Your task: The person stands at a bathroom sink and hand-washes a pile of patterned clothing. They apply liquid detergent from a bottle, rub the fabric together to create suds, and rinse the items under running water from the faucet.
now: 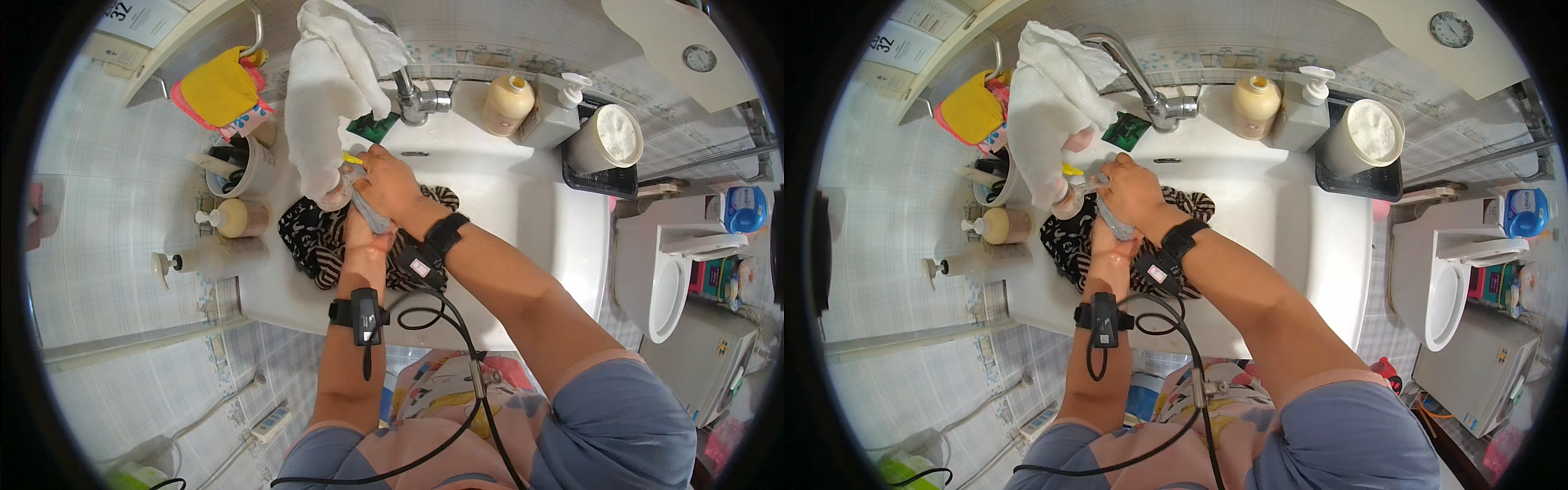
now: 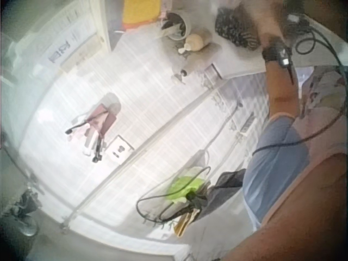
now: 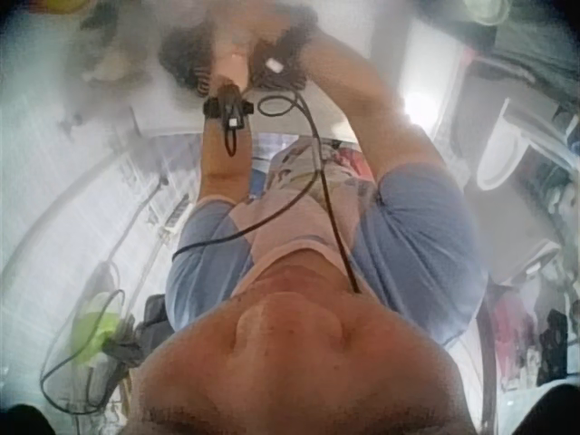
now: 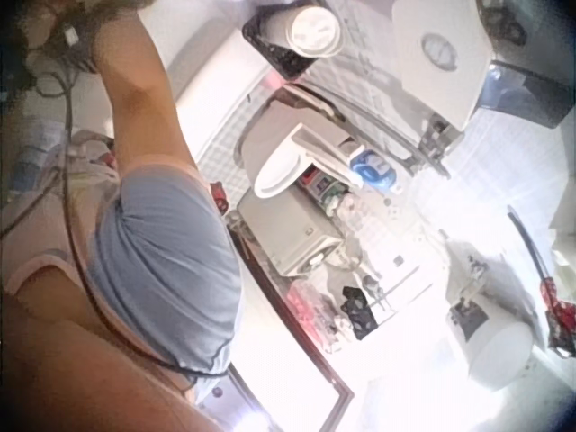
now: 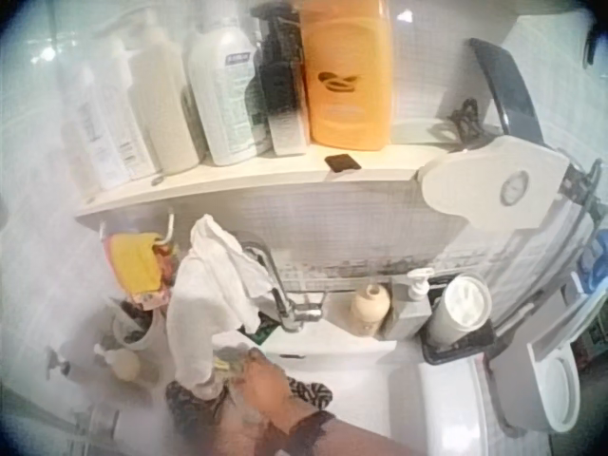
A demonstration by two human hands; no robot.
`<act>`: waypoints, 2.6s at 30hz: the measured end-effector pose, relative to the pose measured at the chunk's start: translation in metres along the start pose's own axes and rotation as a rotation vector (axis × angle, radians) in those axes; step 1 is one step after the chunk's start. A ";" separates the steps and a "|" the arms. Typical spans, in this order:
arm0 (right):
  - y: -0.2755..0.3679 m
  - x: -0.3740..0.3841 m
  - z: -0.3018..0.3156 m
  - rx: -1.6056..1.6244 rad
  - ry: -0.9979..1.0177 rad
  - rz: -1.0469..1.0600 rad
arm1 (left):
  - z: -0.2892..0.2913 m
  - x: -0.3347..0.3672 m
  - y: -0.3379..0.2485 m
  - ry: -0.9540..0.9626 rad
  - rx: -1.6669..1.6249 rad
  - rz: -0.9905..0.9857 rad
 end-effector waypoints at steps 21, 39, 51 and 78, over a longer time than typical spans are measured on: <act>-0.024 -0.036 -0.031 2.080 0.290 -0.794 | 0.020 0.019 -0.002 -0.106 -0.110 -0.020; 0.026 -0.069 0.023 0.528 -0.095 0.131 | 0.011 0.022 -0.012 0.216 -0.216 -0.156; 0.054 -0.058 0.033 0.134 -0.294 0.231 | -0.022 -0.004 -0.024 0.419 -0.348 -0.309; -0.086 0.024 0.091 0.788 -0.106 -0.437 | -0.061 -0.020 0.029 0.215 -0.137 0.259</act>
Point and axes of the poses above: each hand's wrist, its own x-axis towards the middle knuckle, its own z-axis out of the back of the hand, y = z × x, the point moved 10 cm from there along x, towards the middle knuckle, and after that the axes turned 5 degrees about -z, right-handed, at the moved point
